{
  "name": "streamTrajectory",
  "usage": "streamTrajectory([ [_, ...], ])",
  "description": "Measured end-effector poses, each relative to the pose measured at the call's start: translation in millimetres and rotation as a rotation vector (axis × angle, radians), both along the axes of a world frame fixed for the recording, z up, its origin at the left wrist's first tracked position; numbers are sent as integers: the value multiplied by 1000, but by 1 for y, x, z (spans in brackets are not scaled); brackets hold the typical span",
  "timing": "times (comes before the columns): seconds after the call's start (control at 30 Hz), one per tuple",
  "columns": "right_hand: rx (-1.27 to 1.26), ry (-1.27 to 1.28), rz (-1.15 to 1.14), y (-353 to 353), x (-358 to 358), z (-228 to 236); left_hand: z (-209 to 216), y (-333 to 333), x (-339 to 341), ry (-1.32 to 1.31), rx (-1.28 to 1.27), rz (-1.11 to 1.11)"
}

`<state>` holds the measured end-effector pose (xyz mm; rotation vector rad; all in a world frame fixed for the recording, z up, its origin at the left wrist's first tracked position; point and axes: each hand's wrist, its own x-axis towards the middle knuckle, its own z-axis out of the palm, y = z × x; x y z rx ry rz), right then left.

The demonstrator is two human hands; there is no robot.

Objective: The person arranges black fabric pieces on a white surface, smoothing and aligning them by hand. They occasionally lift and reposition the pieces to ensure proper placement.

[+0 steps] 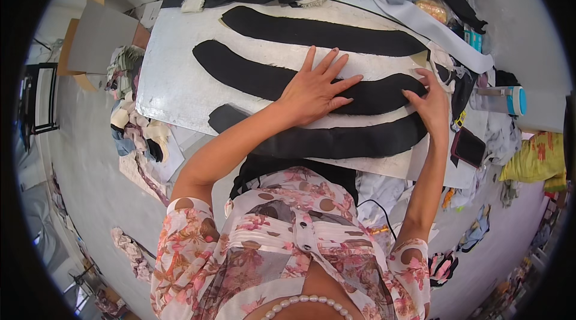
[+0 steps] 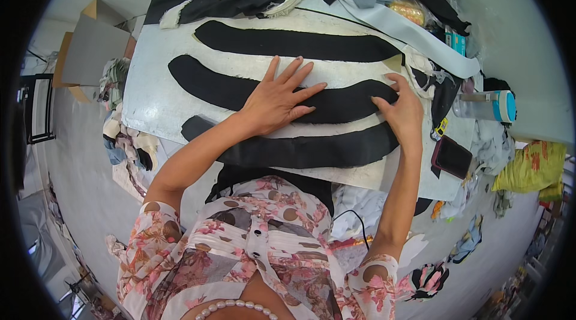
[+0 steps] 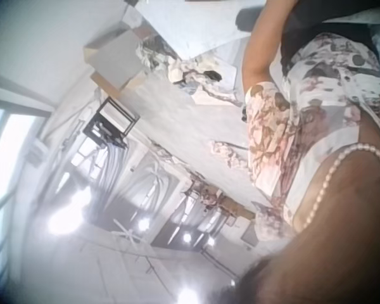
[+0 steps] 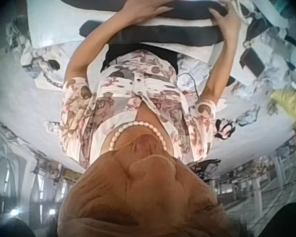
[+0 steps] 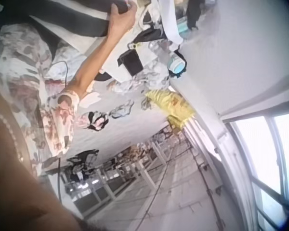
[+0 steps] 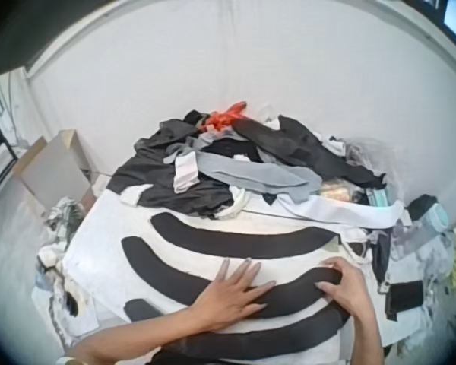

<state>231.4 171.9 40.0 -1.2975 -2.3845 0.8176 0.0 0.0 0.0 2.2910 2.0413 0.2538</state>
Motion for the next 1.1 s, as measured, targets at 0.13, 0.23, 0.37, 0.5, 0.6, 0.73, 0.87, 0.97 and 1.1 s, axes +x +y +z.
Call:
streamTrajectory([
  [0.13, 28, 240, -28, -5, -7, 9, 0, 2, 2, 25, 28, 3],
  [0.23, -169, 332, 85, 13, -5, -49, 0, 5, 2, 32, 41, -24],
  [0.37, -397, 424, -36, 12, -13, -26, -2, 0, 0, -17, 57, -13],
  [0.5, -135, 471, 16, -26, -38, 0, 21, -14, -23, -486, 217, 122],
  [0.6, -272, 440, 278, -104, -83, 26, 39, -64, -68, -607, 474, 385],
  [0.73, -210, 356, 645, -179, -134, 19, 34, -138, -97, -745, 649, 709],
  [0.87, 27, 231, 723, -208, -166, -8, 7, -186, -89, -707, 588, 774],
  [0.97, 137, 149, 739, -213, -173, -21, -2, -199, -67, -607, 503, 796],
  [1.1, 155, 138, 745, -215, -172, -21, -15, -196, -46, -412, 363, 786],
])
